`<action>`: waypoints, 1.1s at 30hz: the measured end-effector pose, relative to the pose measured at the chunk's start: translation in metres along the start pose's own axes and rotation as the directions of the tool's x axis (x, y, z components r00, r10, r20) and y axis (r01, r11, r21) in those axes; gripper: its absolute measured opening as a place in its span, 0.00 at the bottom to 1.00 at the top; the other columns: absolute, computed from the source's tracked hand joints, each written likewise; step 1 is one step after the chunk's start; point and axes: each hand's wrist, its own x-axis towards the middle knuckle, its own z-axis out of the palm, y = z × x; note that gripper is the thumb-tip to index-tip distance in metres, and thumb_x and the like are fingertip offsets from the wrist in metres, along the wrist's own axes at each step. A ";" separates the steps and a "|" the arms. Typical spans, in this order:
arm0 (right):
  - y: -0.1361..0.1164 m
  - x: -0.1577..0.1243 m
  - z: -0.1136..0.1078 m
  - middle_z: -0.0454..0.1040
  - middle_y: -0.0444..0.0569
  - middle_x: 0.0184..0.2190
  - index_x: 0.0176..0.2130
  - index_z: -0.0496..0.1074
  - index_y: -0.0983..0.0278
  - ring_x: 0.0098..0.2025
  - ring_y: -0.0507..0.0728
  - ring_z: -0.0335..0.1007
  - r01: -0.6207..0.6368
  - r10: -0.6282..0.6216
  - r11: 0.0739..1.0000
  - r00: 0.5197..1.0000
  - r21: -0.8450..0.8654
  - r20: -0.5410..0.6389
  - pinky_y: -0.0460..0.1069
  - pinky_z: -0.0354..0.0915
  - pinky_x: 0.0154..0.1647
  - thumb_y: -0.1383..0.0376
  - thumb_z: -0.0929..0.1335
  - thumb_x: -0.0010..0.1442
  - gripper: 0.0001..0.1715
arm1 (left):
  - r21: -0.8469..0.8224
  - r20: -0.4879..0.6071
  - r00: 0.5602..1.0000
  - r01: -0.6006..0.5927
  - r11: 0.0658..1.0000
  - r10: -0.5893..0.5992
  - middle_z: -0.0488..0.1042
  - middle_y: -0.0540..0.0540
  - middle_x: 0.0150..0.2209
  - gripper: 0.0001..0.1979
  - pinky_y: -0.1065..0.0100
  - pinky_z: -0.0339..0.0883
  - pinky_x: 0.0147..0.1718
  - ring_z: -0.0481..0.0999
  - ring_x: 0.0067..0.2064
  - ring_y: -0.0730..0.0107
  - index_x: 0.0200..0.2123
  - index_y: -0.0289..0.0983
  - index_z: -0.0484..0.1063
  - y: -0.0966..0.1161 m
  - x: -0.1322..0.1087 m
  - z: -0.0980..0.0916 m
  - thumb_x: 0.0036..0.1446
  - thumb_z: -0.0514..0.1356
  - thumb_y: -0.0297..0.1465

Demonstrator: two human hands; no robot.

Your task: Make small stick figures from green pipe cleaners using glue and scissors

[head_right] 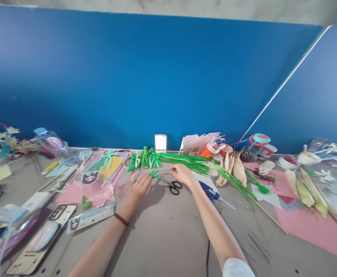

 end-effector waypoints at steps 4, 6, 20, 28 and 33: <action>0.014 0.024 -0.003 0.76 0.48 0.37 0.39 0.74 0.64 0.35 0.54 0.70 0.011 -0.017 0.999 0.992 -0.048 -0.127 0.46 0.63 0.39 0.67 0.65 0.56 0.11 | -0.238 -0.018 0.983 0.175 0.955 -0.185 0.76 0.44 0.32 0.06 0.61 0.64 0.42 0.75 0.35 0.67 0.35 0.37 0.69 -0.006 -0.003 -0.008 0.58 0.53 0.28; 0.018 0.037 -0.003 0.75 0.50 0.40 0.42 0.72 0.64 0.37 0.54 0.70 -0.017 0.004 0.997 0.986 -0.080 -0.164 0.47 0.63 0.40 0.69 0.64 0.56 0.13 | -0.373 0.016 0.926 0.355 0.857 -0.376 0.75 0.44 0.30 0.06 0.66 0.65 0.34 0.74 0.32 0.67 0.35 0.37 0.68 -0.006 -0.003 -0.008 0.58 0.53 0.31; 0.019 0.070 0.013 0.73 0.49 0.41 0.34 0.73 0.62 0.38 0.55 0.69 -0.112 0.066 0.952 0.984 -0.286 -0.165 0.46 0.60 0.33 0.69 0.63 0.57 0.09 | -0.763 0.639 0.588 0.564 -0.314 -0.497 0.57 0.59 0.16 0.15 0.76 0.48 0.17 0.56 0.16 0.82 0.29 0.37 0.64 -0.008 0.014 0.005 0.46 0.65 0.39; 0.019 0.067 0.013 0.72 0.48 0.46 0.42 0.70 0.60 0.43 0.54 0.68 -0.119 0.071 0.936 0.986 -0.332 -0.153 0.45 0.60 0.37 0.68 0.60 0.61 0.13 | -0.716 0.691 0.533 0.595 -0.364 -0.488 0.62 0.56 0.20 0.16 0.75 0.51 0.18 0.59 0.18 0.81 0.29 0.36 0.66 -0.008 0.013 0.005 0.43 0.67 0.39; 0.023 0.071 0.010 0.69 0.51 0.50 0.51 0.66 0.61 0.48 0.57 0.67 -0.146 0.093 0.907 0.984 -0.395 -0.150 0.47 0.61 0.40 0.70 0.57 0.62 0.20 | -0.728 0.680 0.553 0.588 -0.353 -0.481 0.61 0.56 0.19 0.15 0.76 0.52 0.19 0.60 0.19 0.81 0.29 0.36 0.66 -0.009 0.014 0.004 0.43 0.66 0.38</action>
